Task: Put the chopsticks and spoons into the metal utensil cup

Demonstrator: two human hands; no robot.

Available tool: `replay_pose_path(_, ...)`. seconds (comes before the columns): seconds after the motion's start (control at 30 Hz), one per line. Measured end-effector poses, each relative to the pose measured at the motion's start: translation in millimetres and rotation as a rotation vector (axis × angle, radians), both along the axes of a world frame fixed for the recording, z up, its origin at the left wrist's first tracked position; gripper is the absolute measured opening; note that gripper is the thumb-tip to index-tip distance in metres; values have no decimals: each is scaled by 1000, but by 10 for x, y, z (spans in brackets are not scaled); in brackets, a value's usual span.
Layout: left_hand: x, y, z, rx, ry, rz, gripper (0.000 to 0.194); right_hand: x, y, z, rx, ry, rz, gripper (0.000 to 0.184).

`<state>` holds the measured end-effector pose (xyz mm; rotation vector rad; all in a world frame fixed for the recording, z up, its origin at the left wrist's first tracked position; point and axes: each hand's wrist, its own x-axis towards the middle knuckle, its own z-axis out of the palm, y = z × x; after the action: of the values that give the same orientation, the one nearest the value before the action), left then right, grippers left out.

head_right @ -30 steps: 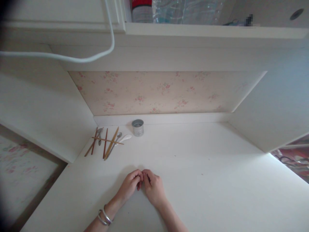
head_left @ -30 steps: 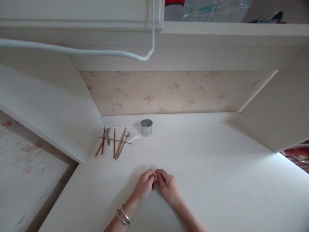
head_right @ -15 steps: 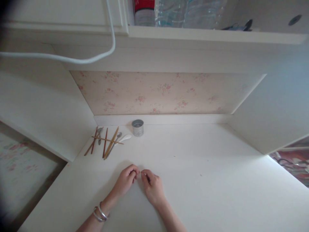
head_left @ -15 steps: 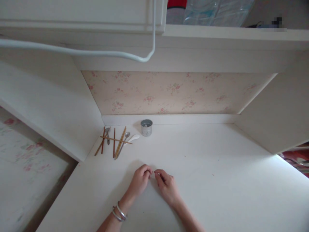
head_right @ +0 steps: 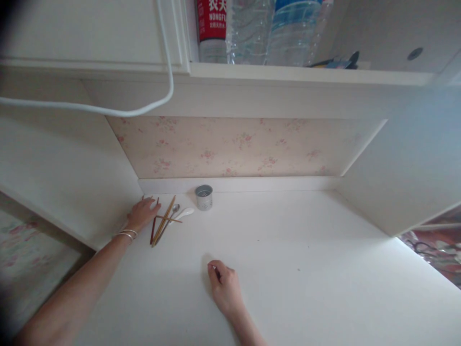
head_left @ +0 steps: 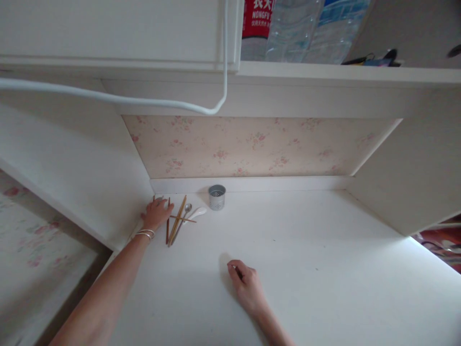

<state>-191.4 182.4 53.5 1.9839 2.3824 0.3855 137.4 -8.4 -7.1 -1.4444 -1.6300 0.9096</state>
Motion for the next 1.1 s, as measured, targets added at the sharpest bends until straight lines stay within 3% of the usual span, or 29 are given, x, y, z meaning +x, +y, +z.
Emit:
replay_pose_path(0.17,-44,100,-88,-134,-2,-88,67,-4,7,13,-7,8,-30,35)
replay_pose_path(0.4,285,107,-212,-224,-4,-183,73,-13,24,20,-9,7,-45,33)
replay_pose_path(0.63,594,7,-242,-252,-23,-146,67,-5,15,43,9,-15,-30,31)
replay_pose_path(0.8,735,-270,-330,-192,-56,-180,56,8,8,60,21,-25,-20,33)
replay_pose_path(1.1,1024,-1066,-416,-56,-13,-236,46,16,-32,41,31,-51,27,31)
